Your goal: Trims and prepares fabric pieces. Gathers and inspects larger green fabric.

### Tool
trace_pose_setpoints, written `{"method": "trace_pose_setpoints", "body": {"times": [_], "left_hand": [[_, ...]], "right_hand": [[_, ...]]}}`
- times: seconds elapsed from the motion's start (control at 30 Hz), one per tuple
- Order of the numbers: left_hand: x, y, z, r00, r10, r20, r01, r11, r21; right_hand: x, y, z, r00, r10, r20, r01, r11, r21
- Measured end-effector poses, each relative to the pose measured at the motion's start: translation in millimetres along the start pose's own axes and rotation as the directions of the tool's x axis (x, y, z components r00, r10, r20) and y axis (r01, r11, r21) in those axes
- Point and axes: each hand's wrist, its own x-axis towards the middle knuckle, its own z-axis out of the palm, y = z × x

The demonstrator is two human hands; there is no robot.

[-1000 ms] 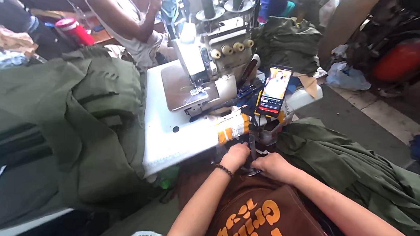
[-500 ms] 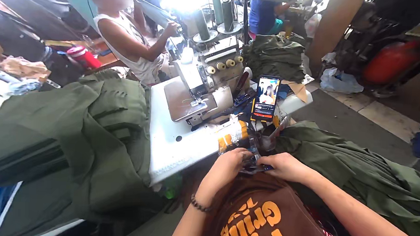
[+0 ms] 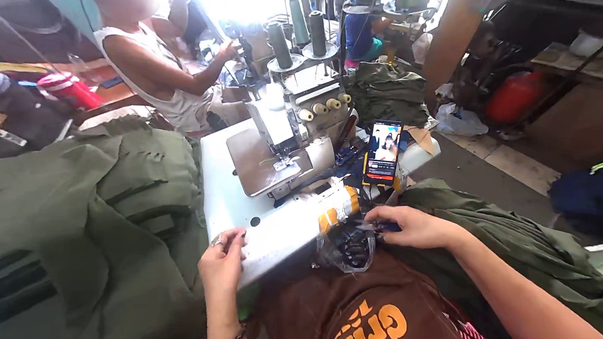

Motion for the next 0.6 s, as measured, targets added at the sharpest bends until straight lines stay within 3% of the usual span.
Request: {"method": "trace_pose_setpoints", "body": {"times": [0.23, 0.4, 0.6], "left_hand": [[2, -27, 14, 0.988, 0.143, 0.059, -0.149, 0.982, 0.118], [0, -38, 7, 0.979, 0.178, 0.096, -0.173, 0.983, -0.063], [-2, -42, 9, 0.982, 0.180, -0.052, -0.186, 0.966, -0.179]], "right_hand": [[61, -22, -3, 0.968, -0.024, 0.248, 0.026, 1.000, -0.005], [81, -30, -11, 0.978, -0.048, 0.205, 0.034, 0.997, 0.072], [52, -16, 2, 0.977, 0.029, 0.210, -0.047, 0.996, 0.081]]}}
